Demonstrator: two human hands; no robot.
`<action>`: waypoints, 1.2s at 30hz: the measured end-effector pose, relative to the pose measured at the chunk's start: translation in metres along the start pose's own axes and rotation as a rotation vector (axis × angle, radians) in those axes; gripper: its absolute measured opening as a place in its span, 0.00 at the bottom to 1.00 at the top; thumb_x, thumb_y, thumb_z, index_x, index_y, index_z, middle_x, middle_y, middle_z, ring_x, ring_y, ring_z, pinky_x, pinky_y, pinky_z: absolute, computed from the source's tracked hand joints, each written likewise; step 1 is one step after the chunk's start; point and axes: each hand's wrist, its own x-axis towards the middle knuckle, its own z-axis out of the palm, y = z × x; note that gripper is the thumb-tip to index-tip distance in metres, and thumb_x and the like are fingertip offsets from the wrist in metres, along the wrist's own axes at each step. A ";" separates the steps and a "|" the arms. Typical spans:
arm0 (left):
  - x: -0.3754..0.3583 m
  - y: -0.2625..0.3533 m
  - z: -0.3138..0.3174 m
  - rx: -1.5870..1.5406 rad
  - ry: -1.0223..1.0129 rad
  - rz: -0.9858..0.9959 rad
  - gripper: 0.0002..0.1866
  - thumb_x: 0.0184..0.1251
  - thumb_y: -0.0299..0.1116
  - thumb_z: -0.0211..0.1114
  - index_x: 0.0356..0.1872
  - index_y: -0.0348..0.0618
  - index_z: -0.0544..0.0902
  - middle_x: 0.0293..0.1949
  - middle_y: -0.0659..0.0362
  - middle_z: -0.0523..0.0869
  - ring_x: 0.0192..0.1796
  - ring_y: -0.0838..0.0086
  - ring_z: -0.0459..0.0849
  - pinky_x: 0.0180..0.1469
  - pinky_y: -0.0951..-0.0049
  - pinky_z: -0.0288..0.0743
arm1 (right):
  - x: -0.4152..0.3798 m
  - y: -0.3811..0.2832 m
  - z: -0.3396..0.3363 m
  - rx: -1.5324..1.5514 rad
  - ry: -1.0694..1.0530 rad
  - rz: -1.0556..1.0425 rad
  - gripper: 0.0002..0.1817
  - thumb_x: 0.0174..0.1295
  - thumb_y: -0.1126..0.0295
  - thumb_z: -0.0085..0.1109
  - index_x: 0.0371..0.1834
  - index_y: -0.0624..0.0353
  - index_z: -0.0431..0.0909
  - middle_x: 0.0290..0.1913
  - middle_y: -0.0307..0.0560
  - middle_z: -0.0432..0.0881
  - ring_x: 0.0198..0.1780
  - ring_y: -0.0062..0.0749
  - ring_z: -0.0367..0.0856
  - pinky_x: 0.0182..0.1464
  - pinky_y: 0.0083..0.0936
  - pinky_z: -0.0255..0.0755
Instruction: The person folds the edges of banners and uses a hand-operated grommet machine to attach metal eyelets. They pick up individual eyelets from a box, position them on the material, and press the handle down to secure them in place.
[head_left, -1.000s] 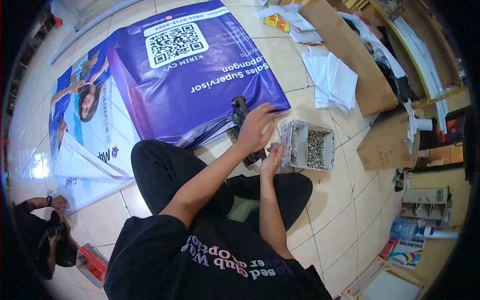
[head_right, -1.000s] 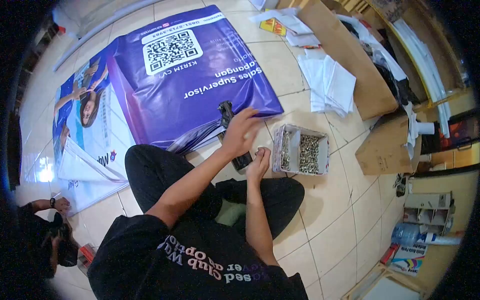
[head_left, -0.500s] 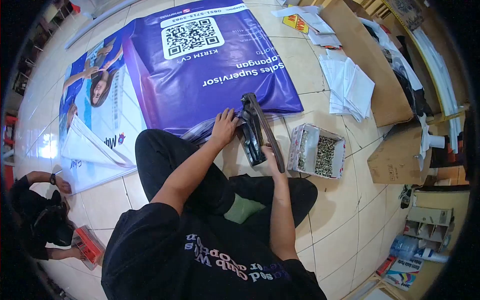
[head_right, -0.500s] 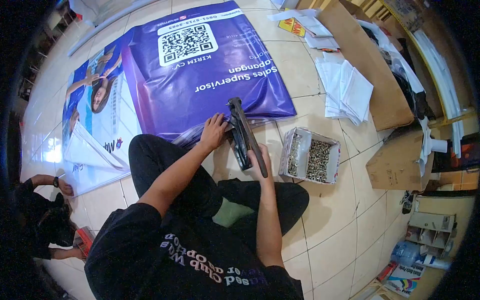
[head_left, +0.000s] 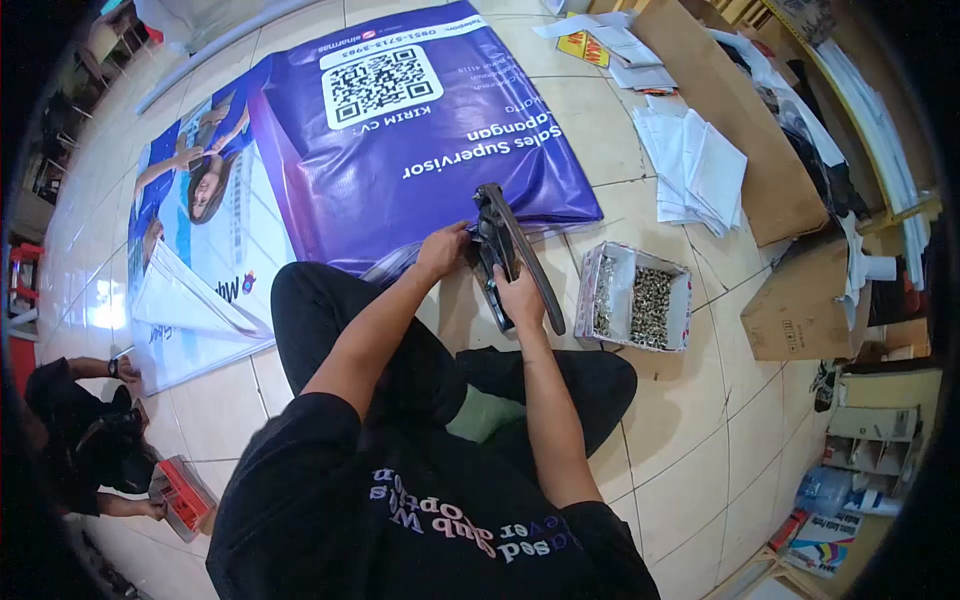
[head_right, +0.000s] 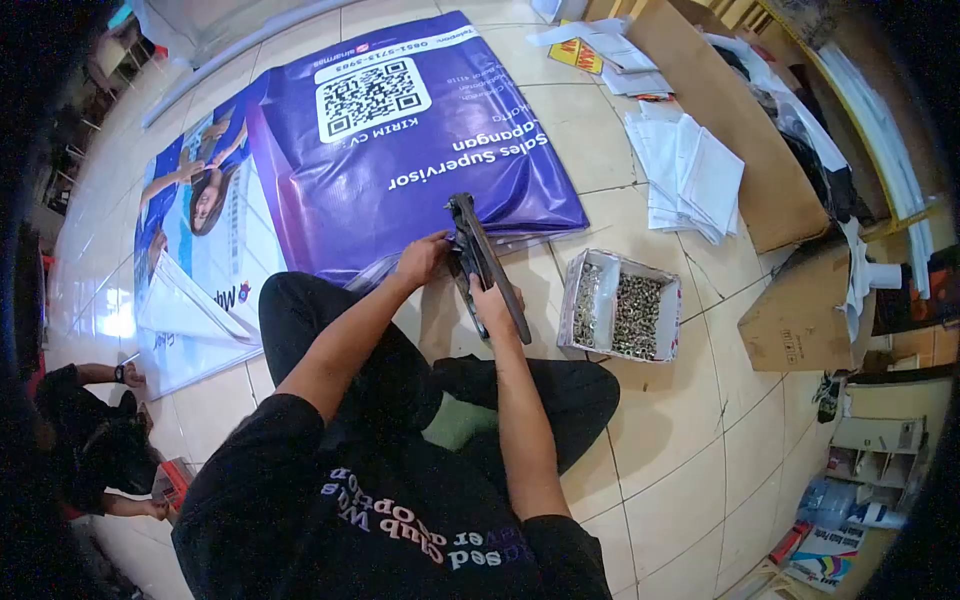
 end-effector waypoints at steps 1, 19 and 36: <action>0.002 -0.002 -0.005 -0.123 -0.053 -0.138 0.11 0.57 0.29 0.57 0.38 0.43 0.85 0.57 0.49 0.78 0.52 0.50 0.80 0.55 0.58 0.74 | 0.004 0.009 0.001 0.008 0.011 -0.003 0.26 0.59 0.51 0.58 0.52 0.59 0.78 0.45 0.59 0.82 0.49 0.56 0.79 0.53 0.42 0.71; 0.011 0.005 0.045 0.195 -0.169 0.223 0.27 0.56 0.35 0.60 0.60 0.44 0.72 0.52 0.55 0.79 0.55 0.63 0.77 0.55 0.64 0.71 | -0.014 0.126 -0.159 0.386 -0.246 -0.022 0.22 0.60 0.70 0.61 0.58 0.63 0.74 0.52 0.47 0.81 0.52 0.31 0.78 0.55 0.29 0.71; 0.040 -0.009 0.012 0.042 0.211 0.004 0.15 0.63 0.35 0.58 0.49 0.46 0.77 0.49 0.49 0.82 0.43 0.51 0.84 0.46 0.54 0.77 | -0.018 0.231 -0.140 -0.401 0.193 0.370 0.16 0.58 0.62 0.57 0.50 0.49 0.83 0.41 0.55 0.84 0.45 0.50 0.82 0.49 0.39 0.74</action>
